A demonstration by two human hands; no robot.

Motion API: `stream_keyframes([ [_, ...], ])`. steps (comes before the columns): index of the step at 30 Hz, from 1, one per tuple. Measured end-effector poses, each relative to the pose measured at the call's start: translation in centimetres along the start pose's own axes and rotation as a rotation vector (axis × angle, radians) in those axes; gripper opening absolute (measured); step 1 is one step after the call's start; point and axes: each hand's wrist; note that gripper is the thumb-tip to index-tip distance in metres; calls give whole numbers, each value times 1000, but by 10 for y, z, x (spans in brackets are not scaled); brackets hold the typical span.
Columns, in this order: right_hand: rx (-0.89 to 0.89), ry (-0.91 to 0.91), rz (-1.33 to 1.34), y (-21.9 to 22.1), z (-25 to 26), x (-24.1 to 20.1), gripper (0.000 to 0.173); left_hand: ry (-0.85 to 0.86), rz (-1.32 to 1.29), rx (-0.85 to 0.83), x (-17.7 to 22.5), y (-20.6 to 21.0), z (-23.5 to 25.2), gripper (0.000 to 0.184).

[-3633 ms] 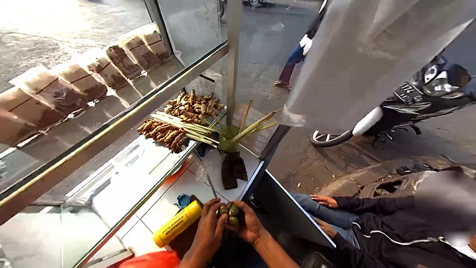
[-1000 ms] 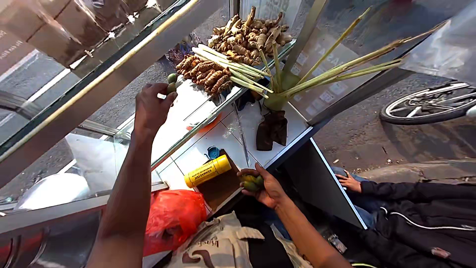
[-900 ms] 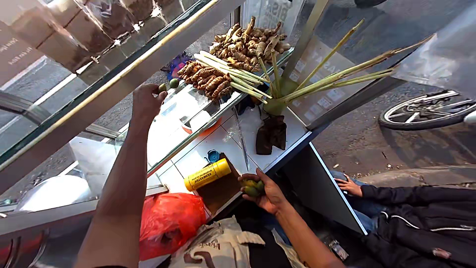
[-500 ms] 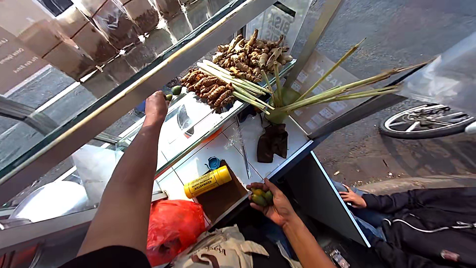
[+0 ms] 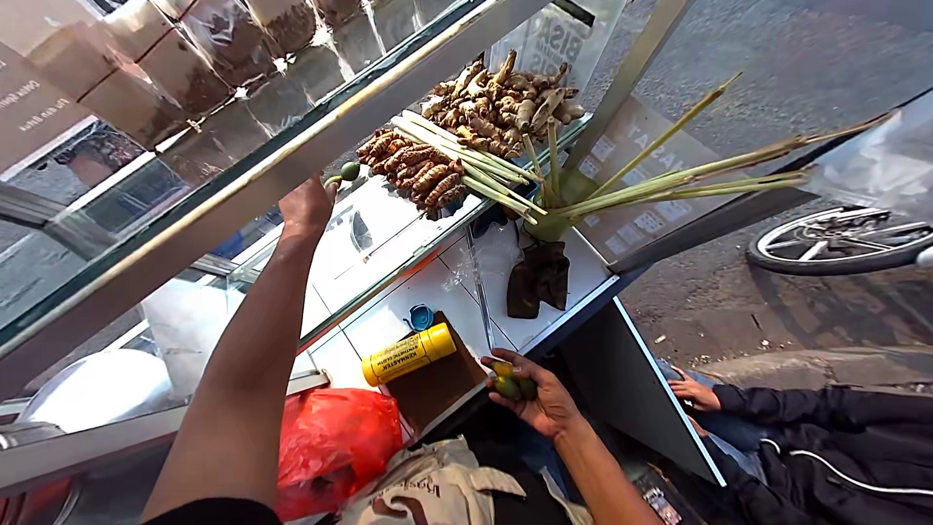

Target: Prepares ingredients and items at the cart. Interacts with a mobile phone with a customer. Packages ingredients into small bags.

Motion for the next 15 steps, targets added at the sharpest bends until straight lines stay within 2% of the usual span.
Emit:
stream_keyframes([
  [2, 8, 9, -24, 0, 1, 0, 37, 54, -46, -19, 11, -16, -17, 46],
  [4, 17, 22, -45, 3, 2, 1, 32, 192, -140, -22, 30, -34, -47, 40],
  [7, 8, 33, -92, 9, 5, 3, 27, 494, -314, -44, 70, -56, -128, 26],
  [8, 12, 34, -133, 13, 5, 4, 26, 594, -374, -98, 84, -58, -161, 22],
  [9, 11, 32, -179, 17, 5, 4, 25, 679, -420, -184, 93, -52, -188, 21],
  [11, -11, 24, -263, 24, 3, 5, 20, 760, -431, -477, 103, -30, -231, 29],
  [13, -60, 22, -321, 30, 0, 5, 19, 739, -372, -741, 107, -6, -257, 35],
  [15, -92, -1, -354, 33, -3, 5, 22, 677, -330, -855, 106, 13, -269, 39],
])
Point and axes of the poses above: each hand's wrist, its own z-axis towards the middle knuckle, its own y-axis out of the palm, x = y × z, and after that the axes turned 2 degrees about -z, right-handed
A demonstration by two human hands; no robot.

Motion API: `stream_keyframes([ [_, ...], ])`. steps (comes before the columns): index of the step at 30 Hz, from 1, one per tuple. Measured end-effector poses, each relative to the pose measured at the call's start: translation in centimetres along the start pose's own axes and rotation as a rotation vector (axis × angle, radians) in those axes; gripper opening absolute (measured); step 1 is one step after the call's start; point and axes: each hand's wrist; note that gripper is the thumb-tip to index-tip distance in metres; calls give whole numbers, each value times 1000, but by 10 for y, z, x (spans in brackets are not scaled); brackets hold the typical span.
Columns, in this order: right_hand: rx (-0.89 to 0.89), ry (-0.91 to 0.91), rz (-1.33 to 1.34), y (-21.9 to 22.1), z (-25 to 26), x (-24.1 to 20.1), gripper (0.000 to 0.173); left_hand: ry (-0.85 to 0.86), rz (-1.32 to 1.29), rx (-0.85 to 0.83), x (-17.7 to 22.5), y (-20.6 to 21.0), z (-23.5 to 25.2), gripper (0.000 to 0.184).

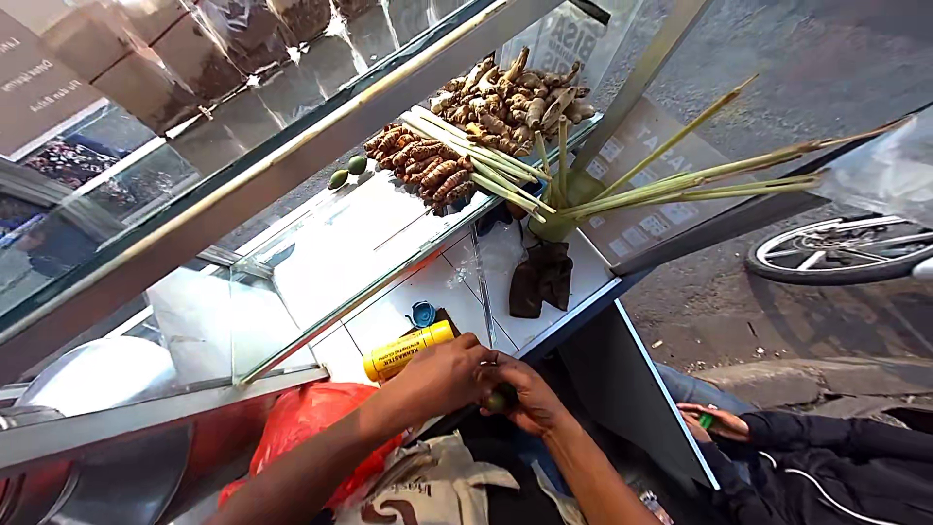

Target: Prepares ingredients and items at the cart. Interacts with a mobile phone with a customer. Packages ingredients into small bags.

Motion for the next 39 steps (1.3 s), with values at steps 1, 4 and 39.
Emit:
stream_keyframes([
  [1, 1, -20, -13, 1, -1, 0, 23, -13, -22, -3, -3, 6, 1, 40],
  [4, 6, -39, -45, 1, -4, 0, 27, 1, -80, 23, -7, 12, -2, 39],
  [39, 299, 73, 359, -30, -21, 18, 36, -459, 268, 807, -201, -225, 83, 36],
])
Point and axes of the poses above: each hand's wrist, its own z-axis towards the middle knuckle, its own y-axis out of the palm, x = y × z, and after that the axes turned 2 degrees about -z, right-handed
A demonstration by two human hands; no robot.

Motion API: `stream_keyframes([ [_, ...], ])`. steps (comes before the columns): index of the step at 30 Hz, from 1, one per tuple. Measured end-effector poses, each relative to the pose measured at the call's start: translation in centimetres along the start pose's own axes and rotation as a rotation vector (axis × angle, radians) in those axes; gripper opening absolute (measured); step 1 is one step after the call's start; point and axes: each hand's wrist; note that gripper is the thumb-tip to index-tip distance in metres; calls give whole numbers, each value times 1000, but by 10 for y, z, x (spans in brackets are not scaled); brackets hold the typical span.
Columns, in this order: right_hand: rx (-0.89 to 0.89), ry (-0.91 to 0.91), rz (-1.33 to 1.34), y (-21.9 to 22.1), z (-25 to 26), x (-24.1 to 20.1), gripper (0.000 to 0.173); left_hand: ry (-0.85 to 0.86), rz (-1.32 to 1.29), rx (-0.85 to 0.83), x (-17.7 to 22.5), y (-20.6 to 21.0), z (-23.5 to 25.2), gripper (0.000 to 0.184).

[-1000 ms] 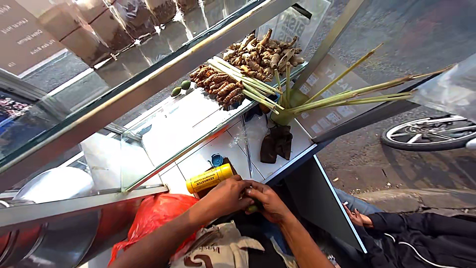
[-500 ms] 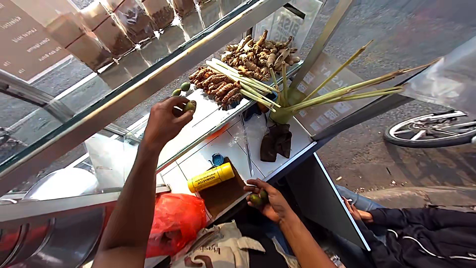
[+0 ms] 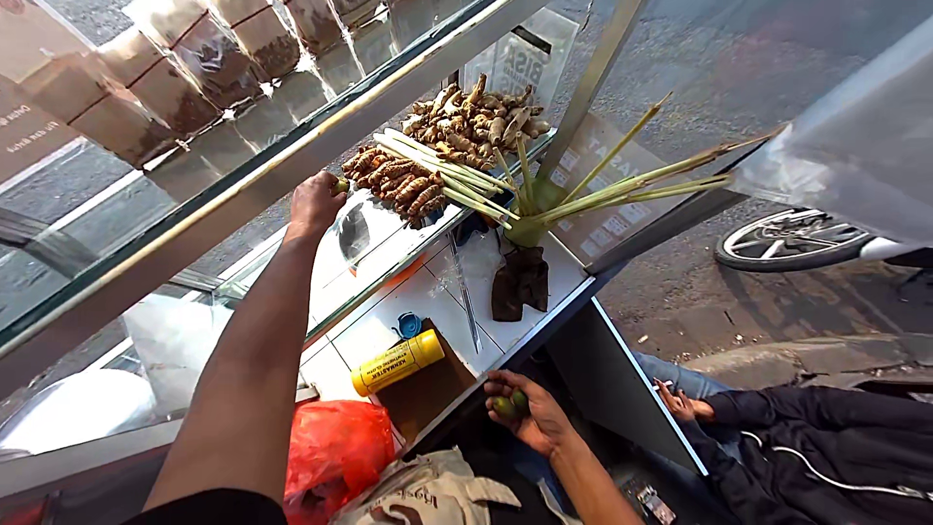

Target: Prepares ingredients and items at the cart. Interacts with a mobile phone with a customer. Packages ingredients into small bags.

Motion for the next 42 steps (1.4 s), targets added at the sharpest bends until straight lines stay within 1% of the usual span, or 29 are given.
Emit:
stream_keyframes([
  [4, 2, 6, 3, 2, 0, 1, 35, 22, -24, 9, 4, 7, 3, 35],
  [7, -27, 13, -4, 5, 1, 1, 37, -7, -36, -4, 7, 8, 3, 36],
  [9, -32, 15, 2, 7, 2, 1, 37, -10, -49, 0, 4, 8, 2, 39],
  [13, -66, -1, 56, 10, 4, 1, 34, -28, -60, 0, -2, 2, -2, 52],
  [15, -88, -26, 77, 10, 4, 1, 29, -13, -80, -2, 5, -10, -14, 50],
  [16, -103, -45, 78, 10, 4, 1, 26, 15, -96, -6, 13, -20, -23, 46],
  [18, -129, -71, 72, 12, 3, 0, 22, 129, -125, 24, 39, -38, -53, 38],
  [20, -134, -94, 59, 17, 2, -2, 21, 318, -168, 59, 74, -51, -100, 31],
  [21, -128, -104, 55, 22, 2, -3, 22, 408, -202, 40, 92, -54, -129, 27],
  [22, -120, -115, 51, 26, 1, -3, 22, 493, -244, -10, 110, -52, -159, 23],
  [23, -116, -123, 45, 31, 1, -4, 22, 568, -289, -97, 125, -46, -187, 22],
  [26, -131, -164, -4, 48, -2, -5, 21, 724, -379, -483, 146, -6, -250, 34],
  [27, -140, -180, -19, 53, -3, -6, 22, 758, -379, -568, 149, 7, -264, 37],
  [28, -145, -185, -21, 57, -5, -7, 23, 776, -357, -613, 150, 18, -275, 39],
  [29, -141, -185, -5, 59, -7, -8, 24, 781, -334, -619, 150, 27, -282, 37],
  [31, -130, -186, 50, 60, -7, -10, 26, 772, -328, -567, 145, 36, -287, 28],
  [34, -143, -197, 69, 62, -9, -11, 31, 789, -360, -528, 138, 37, -282, 27],
  [36, -160, -198, 69, 66, -12, -12, 33, 820, -371, -494, 138, 31, -278, 24],
  [38, -173, -207, 93, 70, -15, -15, 33, 793, -376, -438, 139, 17, -268, 24],
  [40, -140, -207, 109, 71, -17, -19, 31, 741, -362, -321, 132, 2, -249, 28],
  [42, -76, -198, 80, 68, -13, -21, 26, 672, -339, -137, 116, -20, -220, 30],
])
Point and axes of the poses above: each hand's wrist, its own z-axis towards the middle knuckle, its own y-axis out of the palm, x = y × z, and after that the axes turned 2 degrees about -z, right-handed
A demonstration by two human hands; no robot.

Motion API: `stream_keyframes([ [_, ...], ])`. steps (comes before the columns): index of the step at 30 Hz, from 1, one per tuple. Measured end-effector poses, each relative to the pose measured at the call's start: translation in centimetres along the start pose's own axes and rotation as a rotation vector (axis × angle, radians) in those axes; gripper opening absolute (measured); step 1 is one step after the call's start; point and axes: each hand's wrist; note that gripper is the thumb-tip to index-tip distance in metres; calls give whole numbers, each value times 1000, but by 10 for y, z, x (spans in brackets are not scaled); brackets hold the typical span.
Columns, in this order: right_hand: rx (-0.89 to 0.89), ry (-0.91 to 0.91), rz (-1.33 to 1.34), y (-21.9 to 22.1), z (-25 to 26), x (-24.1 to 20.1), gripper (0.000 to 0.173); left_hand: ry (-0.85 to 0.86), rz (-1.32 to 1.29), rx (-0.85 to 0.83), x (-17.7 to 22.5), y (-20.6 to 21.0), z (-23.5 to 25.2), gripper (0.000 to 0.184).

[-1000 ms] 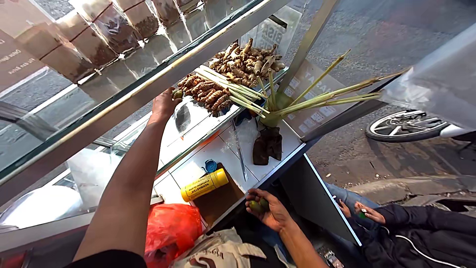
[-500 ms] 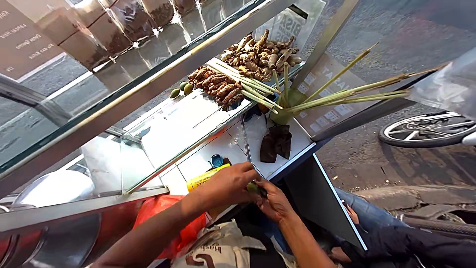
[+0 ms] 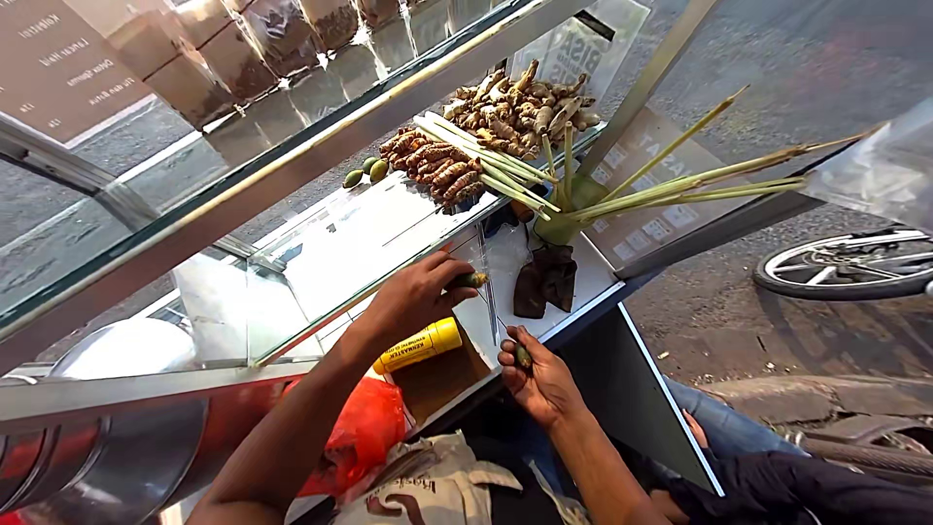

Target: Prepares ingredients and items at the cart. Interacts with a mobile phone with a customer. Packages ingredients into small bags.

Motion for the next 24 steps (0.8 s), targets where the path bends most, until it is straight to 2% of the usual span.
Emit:
stream_keyframes([
  [2, -43, 3, -7, -13, 6, 1, 25, -67, 72, 193, -31, -37, 15, 31],
  [4, -28, 6, -43, -24, 8, 4, 20, -245, 159, 268, -69, -69, 28, 36],
  [6, 1, 15, -97, -33, 8, 7, 17, -467, 204, 238, -110, -91, 38, 38],
  [7, 10, 23, -140, -37, 7, 9, 21, -560, 221, 212, -132, -95, 42, 38],
  [11, -65, 23, -329, -54, 4, 15, 40, -703, 281, 181, -195, -91, 48, 35],
  [15, -172, 21, -380, -66, 2, 17, 44, -758, 298, 141, -221, -79, 55, 34],
  [20, -121, -11, -377, -65, 0, 15, 28, -780, 320, 155, -232, -70, 61, 35],
  [24, -135, -22, -381, -62, 3, 14, 32, -805, 332, 162, -231, -68, 62, 37],
])
Point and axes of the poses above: each hand's wrist, its own z-axis towards the middle knuckle, its own y-axis out of the palm, x = y × z, and after that the axes turned 2 degrees about -z, right-handed
